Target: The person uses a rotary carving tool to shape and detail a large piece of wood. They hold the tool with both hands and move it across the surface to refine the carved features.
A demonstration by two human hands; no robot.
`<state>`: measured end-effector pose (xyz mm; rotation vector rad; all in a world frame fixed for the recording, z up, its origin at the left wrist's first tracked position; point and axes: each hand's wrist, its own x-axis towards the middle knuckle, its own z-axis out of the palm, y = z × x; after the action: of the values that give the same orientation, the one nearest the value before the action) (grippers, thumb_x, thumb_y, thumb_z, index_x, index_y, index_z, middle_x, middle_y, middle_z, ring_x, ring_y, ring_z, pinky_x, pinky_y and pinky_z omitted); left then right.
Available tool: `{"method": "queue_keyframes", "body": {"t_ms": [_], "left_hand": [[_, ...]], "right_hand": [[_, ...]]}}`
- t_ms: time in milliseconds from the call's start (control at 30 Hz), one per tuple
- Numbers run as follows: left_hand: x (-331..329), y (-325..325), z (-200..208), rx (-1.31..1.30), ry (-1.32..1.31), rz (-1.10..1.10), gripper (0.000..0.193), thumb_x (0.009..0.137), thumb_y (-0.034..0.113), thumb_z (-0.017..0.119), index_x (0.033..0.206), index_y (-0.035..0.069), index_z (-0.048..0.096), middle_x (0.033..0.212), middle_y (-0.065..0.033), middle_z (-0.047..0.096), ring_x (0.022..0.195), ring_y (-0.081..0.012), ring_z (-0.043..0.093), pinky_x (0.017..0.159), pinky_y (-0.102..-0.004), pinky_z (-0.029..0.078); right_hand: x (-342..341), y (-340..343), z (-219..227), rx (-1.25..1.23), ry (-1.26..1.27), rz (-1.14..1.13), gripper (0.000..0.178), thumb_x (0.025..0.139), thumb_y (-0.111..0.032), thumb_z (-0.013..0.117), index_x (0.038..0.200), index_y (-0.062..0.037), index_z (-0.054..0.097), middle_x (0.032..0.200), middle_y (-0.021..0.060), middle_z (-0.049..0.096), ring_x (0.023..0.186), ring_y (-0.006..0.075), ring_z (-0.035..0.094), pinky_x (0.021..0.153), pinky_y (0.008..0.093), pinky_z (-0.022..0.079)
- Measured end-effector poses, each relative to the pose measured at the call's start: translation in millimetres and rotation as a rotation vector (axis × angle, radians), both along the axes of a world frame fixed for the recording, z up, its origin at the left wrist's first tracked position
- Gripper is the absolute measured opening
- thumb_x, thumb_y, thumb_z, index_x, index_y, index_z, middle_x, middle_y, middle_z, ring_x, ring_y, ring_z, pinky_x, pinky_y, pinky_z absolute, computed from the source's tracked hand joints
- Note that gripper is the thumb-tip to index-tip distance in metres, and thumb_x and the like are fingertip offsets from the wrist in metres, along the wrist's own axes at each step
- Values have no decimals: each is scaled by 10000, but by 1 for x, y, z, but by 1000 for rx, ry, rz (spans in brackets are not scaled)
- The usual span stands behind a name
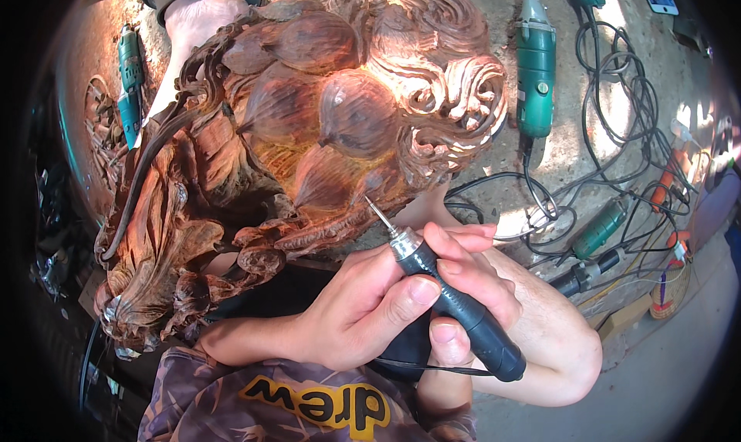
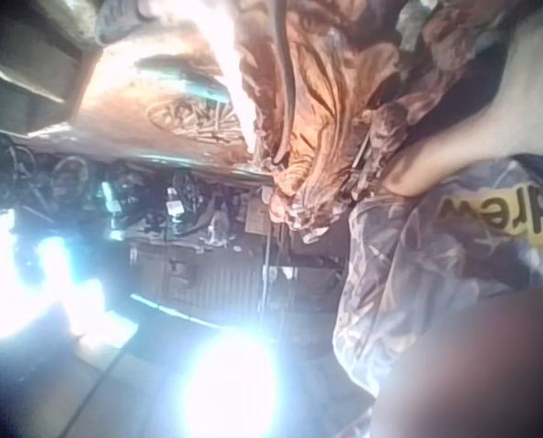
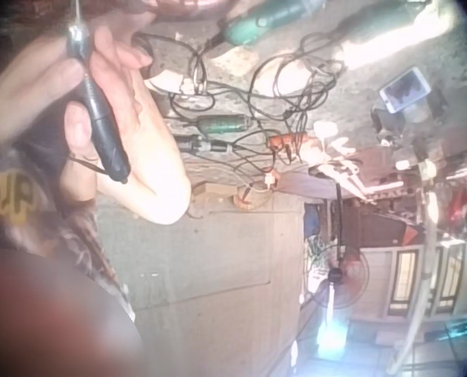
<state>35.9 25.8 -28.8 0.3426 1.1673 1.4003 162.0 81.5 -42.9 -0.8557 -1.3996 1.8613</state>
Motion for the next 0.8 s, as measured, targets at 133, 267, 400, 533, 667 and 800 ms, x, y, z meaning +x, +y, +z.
{"method": "queue_keyframes", "body": {"t_ms": [133, 267, 400, 533, 667, 800], "left_hand": [[2, 6, -3, -14, 55, 29, 418, 1097, 283, 448, 1332, -57, 512, 1220, -259, 629, 1162, -419, 626, 996, -449, 484], [-6, 7, -3, -121, -96, -171, 448, 1110, 271, 408, 1390, -73, 472, 1403, -249, 574, 1373, -366, 529, 1156, -454, 390], [-8, 4, -2, -7, -52, -131, 453, 1109, 279, 402, 1392, -66, 481, 1405, -256, 572, 1387, -382, 507, 1169, -474, 369], [-8, -1, -2, 43, -36, -78, 442, 1111, 275, 386, 1381, -57, 495, 1409, -269, 561, 1390, -391, 500, 1176, -479, 356], [-8, 2, -1, -38, -112, -111, 449, 1117, 290, 373, 1391, -53, 468, 1418, -260, 554, 1385, -368, 504, 1177, -473, 353], [-6, 8, -3, -74, -143, -123, 459, 1122, 308, 366, 1402, -48, 443, 1411, -254, 557, 1384, -350, 503, 1177, -470, 355]], "right_hand": [[-3, -4, 4, 2, -149, -77, 574, 994, -411, 573, 1339, 45, 524, 1369, 340, 576, 1312, 361, 543, 1187, 527, 333], [-5, -2, 2, 63, -307, -111, 625, 1016, -459, 499, 1376, 51, 514, 1397, 318, 562, 1341, 362, 507, 1196, 524, 312], [-3, -1, 1, 157, -112, -40, 626, 1019, -466, 486, 1378, 46, 511, 1394, 317, 563, 1344, 361, 503, 1198, 524, 306], [0, -3, 3, 98, -73, -52, 627, 1023, -472, 473, 1380, 41, 508, 1391, 316, 564, 1347, 359, 498, 1200, 524, 300], [-3, -2, 7, 117, -185, -2, 628, 1026, -479, 459, 1383, 36, 506, 1389, 316, 564, 1350, 358, 493, 1202, 524, 294], [-10, -1, 8, 109, -371, -87, 621, 1032, -481, 440, 1381, 30, 502, 1386, 316, 564, 1349, 357, 490, 1204, 529, 286]]}}
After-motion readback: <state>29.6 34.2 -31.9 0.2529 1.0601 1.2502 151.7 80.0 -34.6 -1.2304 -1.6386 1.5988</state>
